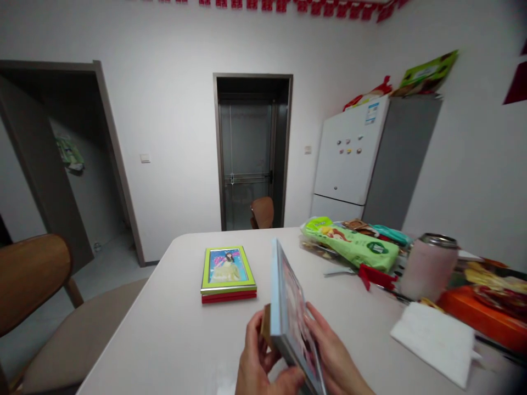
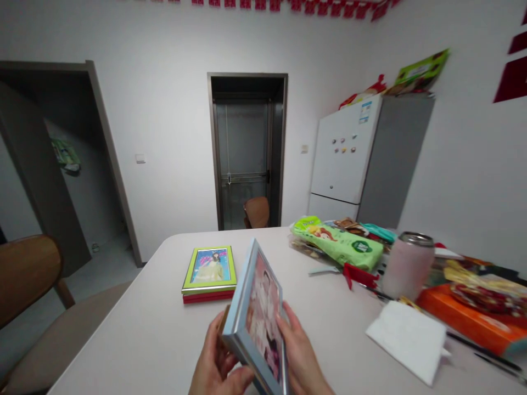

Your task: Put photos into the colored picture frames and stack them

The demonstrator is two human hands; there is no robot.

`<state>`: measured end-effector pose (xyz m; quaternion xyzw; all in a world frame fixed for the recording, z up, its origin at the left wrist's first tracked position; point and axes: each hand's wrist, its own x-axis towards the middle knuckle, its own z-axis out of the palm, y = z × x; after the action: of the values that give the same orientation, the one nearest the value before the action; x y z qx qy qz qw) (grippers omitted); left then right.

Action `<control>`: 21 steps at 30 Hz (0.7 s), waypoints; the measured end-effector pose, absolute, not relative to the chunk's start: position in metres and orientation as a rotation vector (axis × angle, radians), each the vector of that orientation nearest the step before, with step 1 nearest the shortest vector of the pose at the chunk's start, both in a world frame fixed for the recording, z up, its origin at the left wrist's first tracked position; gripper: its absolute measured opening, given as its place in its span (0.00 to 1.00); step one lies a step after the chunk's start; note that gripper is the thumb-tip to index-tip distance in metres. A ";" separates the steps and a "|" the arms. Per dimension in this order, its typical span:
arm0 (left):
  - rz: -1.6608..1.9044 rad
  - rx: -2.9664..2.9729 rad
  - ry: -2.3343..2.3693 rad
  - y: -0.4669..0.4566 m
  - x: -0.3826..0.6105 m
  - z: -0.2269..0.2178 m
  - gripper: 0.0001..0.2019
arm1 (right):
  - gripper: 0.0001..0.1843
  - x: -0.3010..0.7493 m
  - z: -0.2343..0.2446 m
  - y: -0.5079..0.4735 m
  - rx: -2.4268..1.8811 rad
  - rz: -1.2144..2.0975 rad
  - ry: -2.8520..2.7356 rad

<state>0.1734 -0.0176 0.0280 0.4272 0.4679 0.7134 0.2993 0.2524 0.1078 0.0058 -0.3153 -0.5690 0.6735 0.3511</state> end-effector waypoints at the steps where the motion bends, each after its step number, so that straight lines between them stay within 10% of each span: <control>1: 1.886 1.124 1.215 -0.010 0.173 0.033 0.39 | 0.36 0.261 0.012 0.130 -0.914 1.701 -1.495; 6: 1.711 0.969 1.391 0.035 0.175 0.013 0.30 | 0.29 0.288 0.021 0.233 -1.266 1.006 -1.957; 21: 1.541 0.888 1.822 0.059 0.160 -0.016 0.26 | 0.22 0.278 -0.005 0.269 -1.369 0.331 -2.337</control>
<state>0.1599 0.0587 -0.0161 0.3334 0.6841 0.5786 0.2934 0.2784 0.2691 -0.0051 -0.4909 -0.8383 0.1188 0.2051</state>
